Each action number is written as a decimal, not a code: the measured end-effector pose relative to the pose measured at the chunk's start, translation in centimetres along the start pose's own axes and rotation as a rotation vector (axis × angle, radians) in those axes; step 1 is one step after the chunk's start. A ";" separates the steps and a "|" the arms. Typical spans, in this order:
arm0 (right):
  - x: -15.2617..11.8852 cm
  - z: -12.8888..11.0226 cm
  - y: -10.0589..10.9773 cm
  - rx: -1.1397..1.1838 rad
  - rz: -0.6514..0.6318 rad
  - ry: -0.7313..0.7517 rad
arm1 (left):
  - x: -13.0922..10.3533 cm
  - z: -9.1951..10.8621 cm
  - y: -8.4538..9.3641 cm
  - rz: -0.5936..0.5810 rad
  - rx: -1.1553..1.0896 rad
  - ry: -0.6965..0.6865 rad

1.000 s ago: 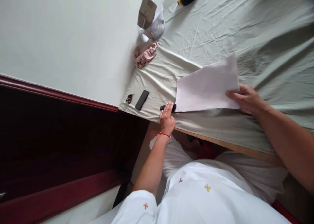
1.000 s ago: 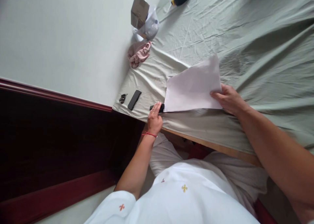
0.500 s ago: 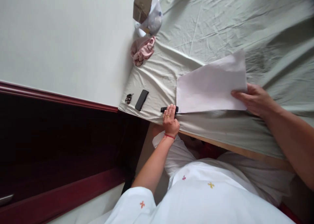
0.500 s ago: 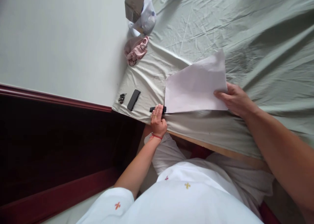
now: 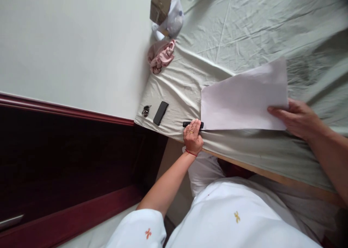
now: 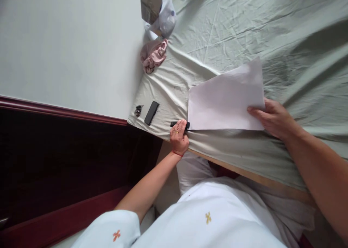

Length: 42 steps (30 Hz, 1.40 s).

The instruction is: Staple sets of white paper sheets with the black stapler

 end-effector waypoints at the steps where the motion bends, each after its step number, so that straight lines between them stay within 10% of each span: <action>1: 0.0 -0.1 0.0 0.009 0.005 -0.003 | 0.0 0.0 0.0 0.005 -0.006 -0.002; 29: -1.6 -1.8 1.6 -0.217 0.002 0.097 | -0.8 0.1 0.8 0.211 -0.018 -0.136; 37: -1.8 -1.2 2.3 0.223 0.108 -0.099 | -1.0 -1.7 2.8 0.379 -0.190 0.023; 42: -2.7 -1.1 0.2 0.244 -0.128 -0.193 | -2.3 -3.9 3.4 0.470 -0.712 0.368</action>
Point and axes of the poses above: each hand's wrist, its own x-axis towards the middle knuckle, its own y-axis out of the back of the hand, z = x × y, the point moved 9 cm from there along x, towards the middle knuckle, and after that the axes turned 8 degrees about y, right-handed, at the moved point
